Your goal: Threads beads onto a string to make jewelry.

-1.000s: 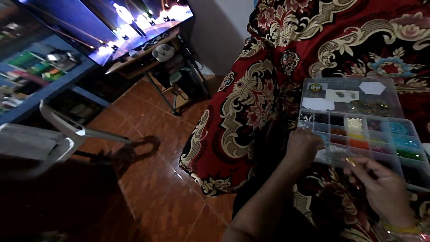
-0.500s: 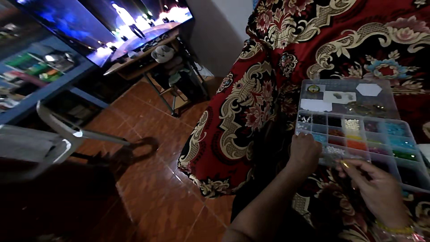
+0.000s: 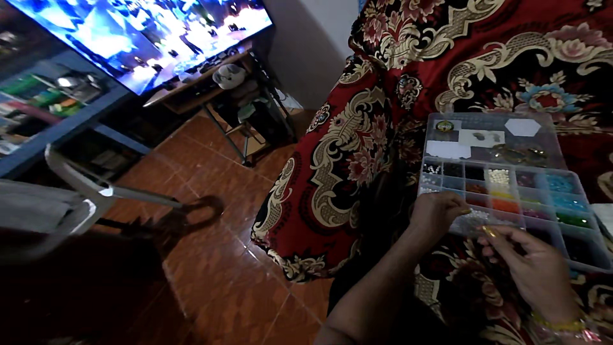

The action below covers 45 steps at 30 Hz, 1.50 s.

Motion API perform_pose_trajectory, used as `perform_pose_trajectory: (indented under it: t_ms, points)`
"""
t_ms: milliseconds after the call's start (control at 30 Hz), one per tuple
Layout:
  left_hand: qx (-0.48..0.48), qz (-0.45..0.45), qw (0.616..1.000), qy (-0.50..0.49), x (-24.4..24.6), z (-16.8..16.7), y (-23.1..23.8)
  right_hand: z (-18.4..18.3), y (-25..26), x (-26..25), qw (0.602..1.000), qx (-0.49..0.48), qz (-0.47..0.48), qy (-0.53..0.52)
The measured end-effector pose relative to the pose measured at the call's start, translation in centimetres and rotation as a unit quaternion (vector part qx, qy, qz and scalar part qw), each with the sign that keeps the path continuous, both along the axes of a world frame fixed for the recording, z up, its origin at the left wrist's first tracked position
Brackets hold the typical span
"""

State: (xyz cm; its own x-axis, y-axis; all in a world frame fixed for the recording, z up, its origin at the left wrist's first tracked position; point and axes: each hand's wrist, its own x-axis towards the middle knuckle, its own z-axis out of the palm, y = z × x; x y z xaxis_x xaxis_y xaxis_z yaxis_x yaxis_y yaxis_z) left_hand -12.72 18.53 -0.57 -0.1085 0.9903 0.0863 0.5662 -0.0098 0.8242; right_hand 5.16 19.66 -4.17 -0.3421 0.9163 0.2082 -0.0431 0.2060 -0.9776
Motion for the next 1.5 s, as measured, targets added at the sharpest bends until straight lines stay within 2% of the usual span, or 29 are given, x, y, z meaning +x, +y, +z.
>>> perform_pose_trajectory:
  t_ms: [100,200,367,600,1067,1500]
  points:
    - [-0.01,-0.027,0.983,-0.183,0.3,0.0,0.2,0.1,0.1,0.0,1.0,-0.011,-0.007,0.01]
    - [-0.044,-0.039,0.963,-0.265,0.9,0.3,0.2,0.2,0.2,0.1,1.0,-0.012,-0.014,0.016]
    - [-0.049,-0.041,0.955,-0.29,1.1,0.3,0.2,-0.3,0.5,0.1,0.999,0.009,-0.014,0.029]
    - [-0.086,-0.034,0.925,-0.369,1.4,0.6,0.1,-0.6,0.5,0.1,0.999,0.011,-0.017,0.041]
    - [-0.099,-0.05,0.91,-0.4,1.7,0.5,0.0,0.2,0.1,-0.1,0.999,-0.027,-0.023,0.042]
    - [-0.11,-0.052,0.906,-0.405,2.2,0.6,0.1,-0.2,0.1,0.3,0.998,-0.022,-0.023,0.063]
